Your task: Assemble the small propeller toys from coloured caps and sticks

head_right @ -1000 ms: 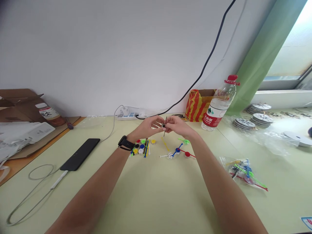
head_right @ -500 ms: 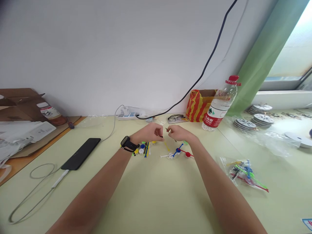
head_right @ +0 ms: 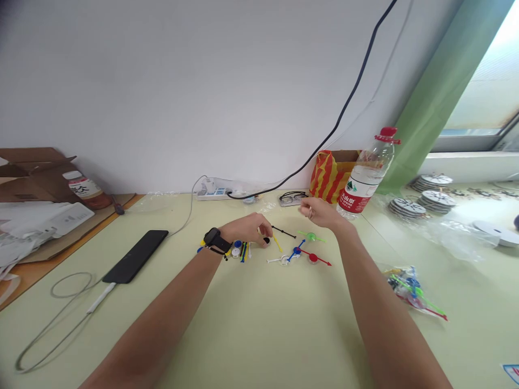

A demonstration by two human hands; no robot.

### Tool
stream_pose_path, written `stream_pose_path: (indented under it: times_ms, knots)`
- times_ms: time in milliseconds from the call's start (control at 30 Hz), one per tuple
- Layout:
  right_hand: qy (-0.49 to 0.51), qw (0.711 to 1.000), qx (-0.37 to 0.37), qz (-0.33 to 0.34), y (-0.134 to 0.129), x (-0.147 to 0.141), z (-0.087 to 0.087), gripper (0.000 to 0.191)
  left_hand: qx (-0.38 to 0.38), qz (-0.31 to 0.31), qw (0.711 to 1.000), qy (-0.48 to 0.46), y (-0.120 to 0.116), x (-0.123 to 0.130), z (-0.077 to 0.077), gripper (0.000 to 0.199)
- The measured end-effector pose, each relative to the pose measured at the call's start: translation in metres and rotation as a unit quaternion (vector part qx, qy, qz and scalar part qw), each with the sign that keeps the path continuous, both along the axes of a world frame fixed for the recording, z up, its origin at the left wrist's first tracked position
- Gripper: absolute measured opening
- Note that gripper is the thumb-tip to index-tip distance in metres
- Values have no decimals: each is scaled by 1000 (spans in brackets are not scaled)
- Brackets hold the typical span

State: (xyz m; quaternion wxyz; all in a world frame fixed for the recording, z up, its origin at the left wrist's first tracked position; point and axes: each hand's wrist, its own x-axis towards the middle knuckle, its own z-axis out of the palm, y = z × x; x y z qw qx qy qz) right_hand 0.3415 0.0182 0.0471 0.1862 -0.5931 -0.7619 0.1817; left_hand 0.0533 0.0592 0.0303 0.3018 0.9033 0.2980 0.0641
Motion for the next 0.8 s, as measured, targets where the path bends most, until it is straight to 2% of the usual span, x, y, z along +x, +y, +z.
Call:
stream_pose_path:
  times_ms: [67, 200, 300, 367, 467, 600, 800]
  knots:
    - [-4, 1000, -13, -26, 0, 3, 1, 30, 27, 10, 999, -22, 2, -4, 5, 34]
    - [-25, 990, -129, -43, -3, 8, -3, 24, 51, 35, 998, -24, 2, -10, 13, 42]
    - [-63, 977, -200, -21, -4, 11, -10, 26, 33, 47, 998, 18, 0, -11, 11, 44]
    - [-79, 971, -227, -3, -3, 13, -12, 31, 20, 50, 998, 37, 0, -10, 7, 38]
    - [-97, 967, -234, 0, -2, 16, -10, 37, 14, 60, 997, 50, 1, -10, 4, 30]
    - [-94, 966, -239, -5, -3, 24, -5, 44, 20, 69, 996, 50, 6, -13, 2, 36]
    - [-110, 969, -219, -16, -2, 36, -10, 28, -5, 58, 997, 40, 12, -19, -2, 48]
